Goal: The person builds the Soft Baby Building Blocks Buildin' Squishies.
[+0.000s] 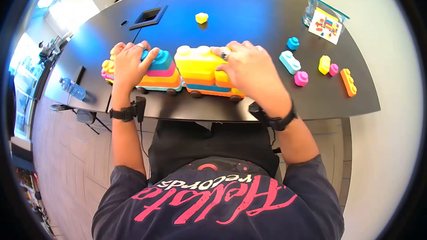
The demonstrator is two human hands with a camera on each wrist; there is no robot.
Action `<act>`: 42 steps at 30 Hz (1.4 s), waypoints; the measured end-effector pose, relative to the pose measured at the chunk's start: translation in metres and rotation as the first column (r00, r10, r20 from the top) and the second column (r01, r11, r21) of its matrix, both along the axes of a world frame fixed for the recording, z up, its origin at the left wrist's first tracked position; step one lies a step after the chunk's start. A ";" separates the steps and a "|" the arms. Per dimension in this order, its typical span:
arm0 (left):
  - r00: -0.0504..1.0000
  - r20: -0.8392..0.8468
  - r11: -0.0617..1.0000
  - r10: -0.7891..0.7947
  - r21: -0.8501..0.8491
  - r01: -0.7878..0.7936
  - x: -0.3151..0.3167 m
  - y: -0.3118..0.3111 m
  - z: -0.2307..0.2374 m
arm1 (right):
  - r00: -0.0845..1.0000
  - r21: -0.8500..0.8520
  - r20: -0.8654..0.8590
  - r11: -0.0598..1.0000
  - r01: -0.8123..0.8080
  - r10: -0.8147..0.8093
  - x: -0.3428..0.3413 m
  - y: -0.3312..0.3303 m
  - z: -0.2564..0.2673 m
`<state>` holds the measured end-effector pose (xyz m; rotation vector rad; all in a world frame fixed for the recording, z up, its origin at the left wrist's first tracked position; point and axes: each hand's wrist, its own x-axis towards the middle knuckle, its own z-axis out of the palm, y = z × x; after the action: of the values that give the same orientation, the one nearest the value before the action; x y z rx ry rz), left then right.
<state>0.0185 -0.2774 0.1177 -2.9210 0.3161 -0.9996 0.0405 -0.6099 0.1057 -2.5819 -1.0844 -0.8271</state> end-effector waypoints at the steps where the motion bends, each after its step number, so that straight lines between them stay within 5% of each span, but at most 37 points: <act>1: 1.000 -0.002 1.000 -0.023 -0.007 0.023 0.000 0.002 -0.001 | 0.998 -0.025 -0.002 0.998 0.065 -0.065 -0.005 0.004 -0.006; 5: 0.996 0.077 0.998 0.034 0.045 -0.038 0.004 0.005 -0.008 | 0.963 -0.029 0.182 0.978 0.205 -0.197 -0.024 0.019 -0.029; 13: 1.000 0.001 1.000 0.012 0.009 -0.012 0.005 0.009 -0.007 | 0.908 0.013 0.113 0.915 0.404 -0.402 -0.050 0.041 -0.041; 25: 1.000 0.026 0.999 0.012 0.032 -0.013 0.005 0.009 -0.008 | 0.914 -0.014 0.152 0.924 0.381 -0.375 -0.043 0.042 -0.043; 27: 0.999 0.031 0.999 0.008 0.033 -0.009 0.004 0.007 -0.007 | 0.950 -0.065 0.040 0.948 0.313 -0.311 -0.037 0.042 -0.037; 30: 1.000 0.017 1.000 -0.006 0.028 0.005 0.004 0.007 -0.006 | 0.944 -0.087 0.131 0.945 0.316 -0.304 -0.038 0.037 -0.015; 34: 1.000 0.022 0.999 -0.019 0.029 0.018 0.005 0.007 -0.006 | 0.941 0.039 0.053 0.943 0.331 -0.333 -0.038 0.056 -0.007; 37: 1.000 0.024 0.999 -0.010 0.036 0.009 0.005 0.006 -0.006 | 0.984 0.109 -0.035 0.978 0.178 -0.175 -0.035 0.066 -0.023; 39: 1.000 0.018 0.999 -0.003 0.044 0.002 0.005 0.006 -0.006 | 0.953 -0.082 0.139 0.956 0.283 -0.270 -0.031 0.067 -0.032; 42: 0.998 0.049 0.998 -0.024 0.053 0.022 0.005 0.006 -0.008 | 0.941 -0.074 0.188 0.951 0.301 -0.283 -0.034 0.064 -0.033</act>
<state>0.0232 -0.2718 0.1092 -2.8472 0.3689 -1.0487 0.0063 -0.5455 0.0726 -2.8461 -0.8120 -1.1117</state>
